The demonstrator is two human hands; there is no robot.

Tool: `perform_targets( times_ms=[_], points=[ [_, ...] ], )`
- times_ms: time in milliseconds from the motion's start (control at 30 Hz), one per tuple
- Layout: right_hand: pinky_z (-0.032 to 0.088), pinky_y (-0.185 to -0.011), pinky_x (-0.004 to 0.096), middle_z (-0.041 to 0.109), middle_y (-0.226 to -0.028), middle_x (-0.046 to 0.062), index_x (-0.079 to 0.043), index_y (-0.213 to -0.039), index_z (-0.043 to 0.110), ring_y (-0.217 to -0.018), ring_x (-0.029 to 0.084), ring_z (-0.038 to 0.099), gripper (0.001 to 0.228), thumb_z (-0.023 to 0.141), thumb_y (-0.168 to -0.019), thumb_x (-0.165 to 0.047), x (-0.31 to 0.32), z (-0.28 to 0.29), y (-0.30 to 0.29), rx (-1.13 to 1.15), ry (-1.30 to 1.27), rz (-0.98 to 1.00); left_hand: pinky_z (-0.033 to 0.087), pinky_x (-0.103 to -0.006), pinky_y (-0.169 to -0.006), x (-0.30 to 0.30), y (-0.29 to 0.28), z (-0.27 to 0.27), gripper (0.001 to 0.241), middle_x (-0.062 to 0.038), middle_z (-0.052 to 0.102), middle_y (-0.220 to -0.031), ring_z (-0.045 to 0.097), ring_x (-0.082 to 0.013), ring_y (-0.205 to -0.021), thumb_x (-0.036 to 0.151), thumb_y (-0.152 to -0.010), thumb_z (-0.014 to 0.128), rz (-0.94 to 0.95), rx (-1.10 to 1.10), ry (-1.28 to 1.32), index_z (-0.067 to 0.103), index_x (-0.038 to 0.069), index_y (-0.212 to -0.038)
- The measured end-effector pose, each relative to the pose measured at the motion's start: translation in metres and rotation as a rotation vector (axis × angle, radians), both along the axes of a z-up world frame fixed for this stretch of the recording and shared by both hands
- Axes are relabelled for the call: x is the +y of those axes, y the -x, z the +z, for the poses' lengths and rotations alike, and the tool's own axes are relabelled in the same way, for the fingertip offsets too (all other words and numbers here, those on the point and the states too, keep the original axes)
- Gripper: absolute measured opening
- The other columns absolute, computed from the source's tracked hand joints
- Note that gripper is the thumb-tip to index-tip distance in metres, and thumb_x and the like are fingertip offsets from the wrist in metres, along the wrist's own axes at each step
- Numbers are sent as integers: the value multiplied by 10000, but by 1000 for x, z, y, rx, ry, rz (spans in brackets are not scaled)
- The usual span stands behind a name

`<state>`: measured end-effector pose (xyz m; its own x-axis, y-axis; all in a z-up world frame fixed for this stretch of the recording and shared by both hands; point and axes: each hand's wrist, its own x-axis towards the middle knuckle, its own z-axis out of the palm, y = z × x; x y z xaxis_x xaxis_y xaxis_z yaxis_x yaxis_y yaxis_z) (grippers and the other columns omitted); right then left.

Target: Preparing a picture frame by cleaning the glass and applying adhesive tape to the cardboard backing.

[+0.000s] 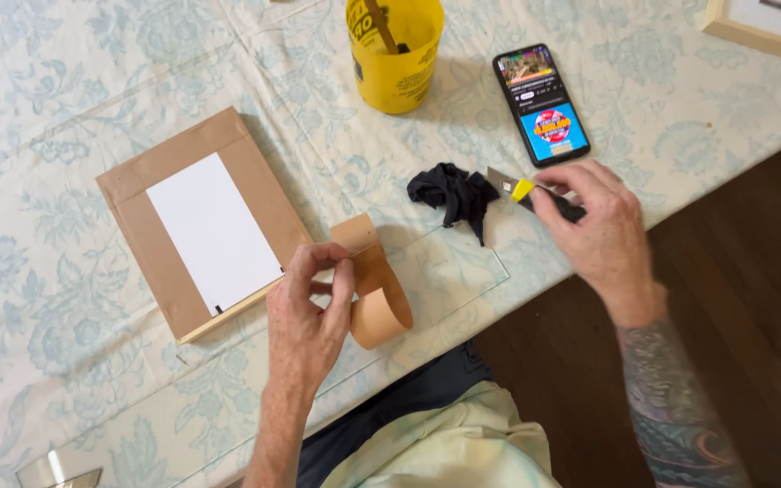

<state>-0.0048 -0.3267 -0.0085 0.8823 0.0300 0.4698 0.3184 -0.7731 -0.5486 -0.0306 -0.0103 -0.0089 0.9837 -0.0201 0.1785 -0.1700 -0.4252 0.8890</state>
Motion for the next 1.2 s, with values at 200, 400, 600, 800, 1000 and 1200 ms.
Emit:
perform_targets(
  times_ms=[200, 400, 600, 800, 1000, 1200],
  points=[
    [501, -989, 530, 699, -1186, 225, -28, -1324, 692, -1124, 440, 652, 435, 770, -929, -191, -30, -14, 7, 276, 216, 13, 630, -344, -672, -4, 2, -4, 93, -93, 766, -952, 769, -220, -898, 101, -970, 634, 68, 169, 199, 666, 80, -1054],
    [442, -1056, 452, 648, -1295, 238, 70, -1394, 649, -1174, 369, 611, 458, 738, -958, -36, -33, -4, 13, 165, 180, 58, 615, -247, -684, -4, 4, -13, 100, -17, 702, -1009, 708, -113, -875, 89, -1017, 585, 28, 189, 353, 672, 113, -1058],
    [492, -1051, 434, 686, -1289, 182, 22, -1311, 707, -1177, 301, 638, 451, 822, -884, -61, 0, 19, 2, -14, 285, 318, 618, -205, -616, -6, 4, -18, 207, 1, 732, -1109, 764, -124, -965, 205, -925, 739, -2, 216, 379, 665, 142, -1108],
    [407, -1080, 442, 708, -1286, 30, -132, -1293, 718, -1061, 172, 655, 371, 796, -933, -90, 27, 36, -20, -201, 599, 594, 621, -226, -765, -5, 4, -20, 306, -43, 719, -1107, 708, -120, -1032, 136, -924, 733, -15, 248, 409, 640, 147, -1215],
    [404, -1097, 453, 711, -1270, 34, -119, -1342, 688, -1140, 173, 650, 433, 775, -918, -105, 38, 45, -25, -178, 661, 635, 543, -256, -812, 0, 5, -35, 530, -39, 699, -1164, 649, -108, -1040, 207, -772, 824, -102, 144, 460, 632, 142, -1263],
    [441, -1032, 458, 702, -1275, 35, -79, -1285, 686, -1139, 185, 665, 351, 751, -941, -98, 44, 50, -25, -177, 614, 673, 592, -242, -731, -7, 2, -32, 288, -48, 738, -1154, 726, -134, -993, 156, -912, 744, -28, 264, 516, 660, 101, -1183]
  ],
)
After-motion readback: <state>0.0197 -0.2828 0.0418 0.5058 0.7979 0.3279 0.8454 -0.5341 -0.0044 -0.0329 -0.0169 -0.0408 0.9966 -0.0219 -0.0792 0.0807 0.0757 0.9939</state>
